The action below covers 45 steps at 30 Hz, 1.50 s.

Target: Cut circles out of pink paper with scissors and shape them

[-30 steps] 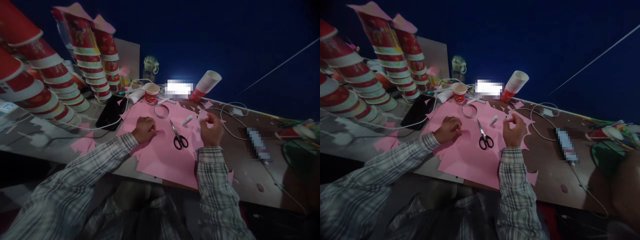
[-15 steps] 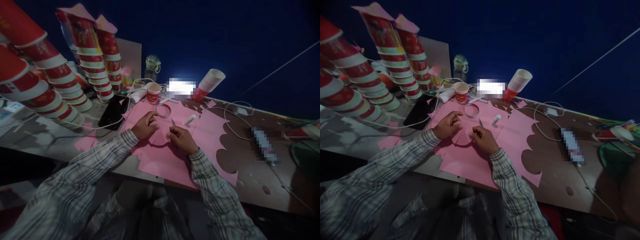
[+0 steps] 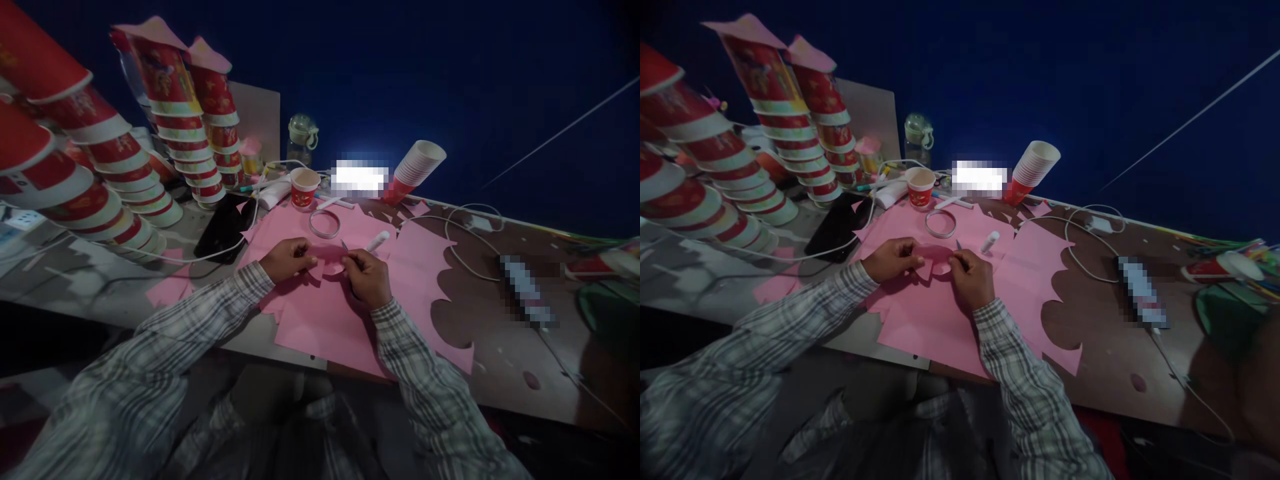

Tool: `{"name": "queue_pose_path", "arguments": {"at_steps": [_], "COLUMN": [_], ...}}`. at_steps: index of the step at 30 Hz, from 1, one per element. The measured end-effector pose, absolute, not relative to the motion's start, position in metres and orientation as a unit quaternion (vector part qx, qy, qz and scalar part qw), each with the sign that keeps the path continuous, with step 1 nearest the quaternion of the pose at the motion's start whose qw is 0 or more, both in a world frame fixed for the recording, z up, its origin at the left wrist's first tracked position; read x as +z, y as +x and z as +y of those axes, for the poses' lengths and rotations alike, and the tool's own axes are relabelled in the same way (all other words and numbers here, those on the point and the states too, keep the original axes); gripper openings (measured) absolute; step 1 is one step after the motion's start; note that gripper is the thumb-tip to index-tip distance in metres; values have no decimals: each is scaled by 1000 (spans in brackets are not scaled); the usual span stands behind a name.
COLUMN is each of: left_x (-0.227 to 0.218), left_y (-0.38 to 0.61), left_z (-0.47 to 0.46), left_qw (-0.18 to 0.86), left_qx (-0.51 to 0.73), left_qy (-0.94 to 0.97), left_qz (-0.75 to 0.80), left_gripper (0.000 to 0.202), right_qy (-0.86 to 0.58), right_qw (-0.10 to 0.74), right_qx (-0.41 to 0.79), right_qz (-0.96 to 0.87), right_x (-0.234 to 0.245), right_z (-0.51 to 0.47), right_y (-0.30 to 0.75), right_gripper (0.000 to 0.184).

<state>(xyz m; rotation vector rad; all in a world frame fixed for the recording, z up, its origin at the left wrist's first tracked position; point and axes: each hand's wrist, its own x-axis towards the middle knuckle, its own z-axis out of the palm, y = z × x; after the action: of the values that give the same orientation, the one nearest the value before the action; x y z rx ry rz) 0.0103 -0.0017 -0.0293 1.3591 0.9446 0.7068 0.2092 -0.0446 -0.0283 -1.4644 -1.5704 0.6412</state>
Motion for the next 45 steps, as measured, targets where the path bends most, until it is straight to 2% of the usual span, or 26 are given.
{"name": "queue_pose_path", "arguments": {"at_steps": [7,14,30,36,38,41,45], "left_x": [-27,-29,-37,-29,-29,-30,-31], "left_y": [15,17,14,13,13,16,18], "left_z": [-4,-5,-6,-7,-8,-9,-11], "left_qw": [648,650,530,500,496,503,492], "left_qx": [331,316,328,345,343,338,346], "left_qy": [545,554,643,650,650,654,667], "left_qz": [417,414,445,457,462,452,440], "left_gripper": [25,29,25,27,27,25,28], "right_qy": [-577,-549,-527,-524,-525,-540,-563], "right_qw": [467,458,472,453,443,434,447], "right_qx": [391,495,504,490,488,445,388], "right_qz": [-544,-493,-495,-529,-539,-567,-577], "right_x": [-22,-20,-21,-17,-18,-20,-24], "right_z": [-49,-50,-51,-51,-51,-52,-52], "right_y": [199,195,195,191,191,192,192], "right_gripper": [15,22,22,37,34,28,34]}}
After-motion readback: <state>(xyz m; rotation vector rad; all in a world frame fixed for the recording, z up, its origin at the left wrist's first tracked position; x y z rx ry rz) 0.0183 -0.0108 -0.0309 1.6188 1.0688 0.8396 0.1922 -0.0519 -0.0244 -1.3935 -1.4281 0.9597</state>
